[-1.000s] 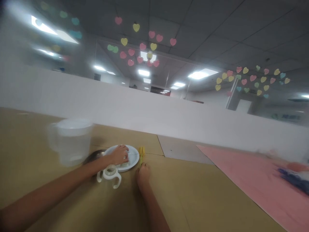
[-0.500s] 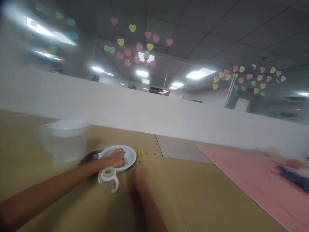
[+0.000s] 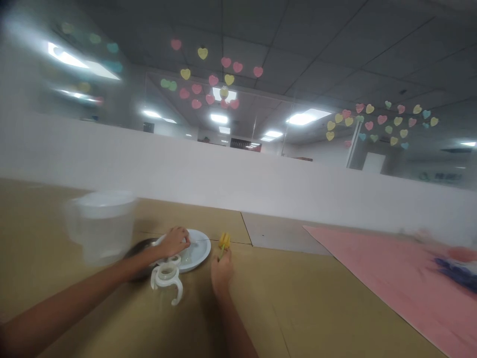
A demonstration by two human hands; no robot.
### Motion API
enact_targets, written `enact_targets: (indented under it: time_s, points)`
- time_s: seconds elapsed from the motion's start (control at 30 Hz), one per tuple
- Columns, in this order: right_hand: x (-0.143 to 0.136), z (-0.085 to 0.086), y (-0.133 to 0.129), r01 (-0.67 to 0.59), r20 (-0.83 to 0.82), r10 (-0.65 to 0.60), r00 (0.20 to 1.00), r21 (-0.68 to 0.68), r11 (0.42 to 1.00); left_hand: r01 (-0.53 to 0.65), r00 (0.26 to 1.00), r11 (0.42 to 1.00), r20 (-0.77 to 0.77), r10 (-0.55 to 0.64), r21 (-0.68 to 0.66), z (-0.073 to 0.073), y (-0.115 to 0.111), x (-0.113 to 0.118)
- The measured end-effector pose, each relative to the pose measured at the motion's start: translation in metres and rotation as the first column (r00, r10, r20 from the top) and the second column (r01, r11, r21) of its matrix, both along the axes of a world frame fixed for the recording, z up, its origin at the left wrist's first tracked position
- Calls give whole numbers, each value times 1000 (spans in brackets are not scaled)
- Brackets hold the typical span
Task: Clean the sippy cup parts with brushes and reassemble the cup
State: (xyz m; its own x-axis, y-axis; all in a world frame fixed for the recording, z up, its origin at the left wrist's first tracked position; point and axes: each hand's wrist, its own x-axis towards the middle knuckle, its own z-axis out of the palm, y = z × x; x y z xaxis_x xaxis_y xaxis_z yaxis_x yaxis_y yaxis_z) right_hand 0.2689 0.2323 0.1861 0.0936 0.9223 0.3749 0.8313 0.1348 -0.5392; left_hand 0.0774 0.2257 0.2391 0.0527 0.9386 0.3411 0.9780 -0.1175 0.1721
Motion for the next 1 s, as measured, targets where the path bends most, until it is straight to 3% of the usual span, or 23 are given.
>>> enact_targets:
  time_s: [0.1, 0.17, 0.23, 0.33, 0.4, 0.47, 0.63, 0.8, 0.9, 1.0]
  points:
    - [0, 4, -2, 70, -239, -64, 969, 15, 997, -4, 994, 997, 107, -5, 80, 2, -3, -16]
    - [-2, 3, -2, 30, -325, 18, 945, 142, 989, 4, 985, 993, 172, -25, 119, 3, -5, -25]
    - [-6, -3, -2, -37, -363, 169, 916, 344, 938, 14, 971, 987, 234, -51, 157, 4, -7, -32]
    - [-10, -13, 0, -267, -160, 431, 888, 584, 767, 37, 943, 977, 317, -104, 212, 7, -9, -37]
    - [-11, -17, -1, -461, 41, 552, 833, 603, 651, 52, 921, 967, 362, -143, 249, 11, -10, -39]
    - [-11, -17, -3, -544, 123, 600, 791, 591, 595, 53, 900, 957, 401, -170, 286, 15, -10, -41]
    - [-9, -11, -9, -317, -93, 498, 862, 667, 674, -13, 871, 943, 467, -152, 331, 26, -10, -46]
    - [-10, -15, -9, -583, 220, 576, 787, 569, 580, -179, 868, 945, 497, 20, 274, 33, -10, -62]
    - [-12, -16, -8, -511, 130, 546, 828, 577, 637, -294, 863, 939, 472, 179, 180, 36, -15, -79]
    - [-10, -14, -6, -410, 3, 507, 862, 593, 693, -323, 873, 946, 398, 284, 35, 30, -22, -93]
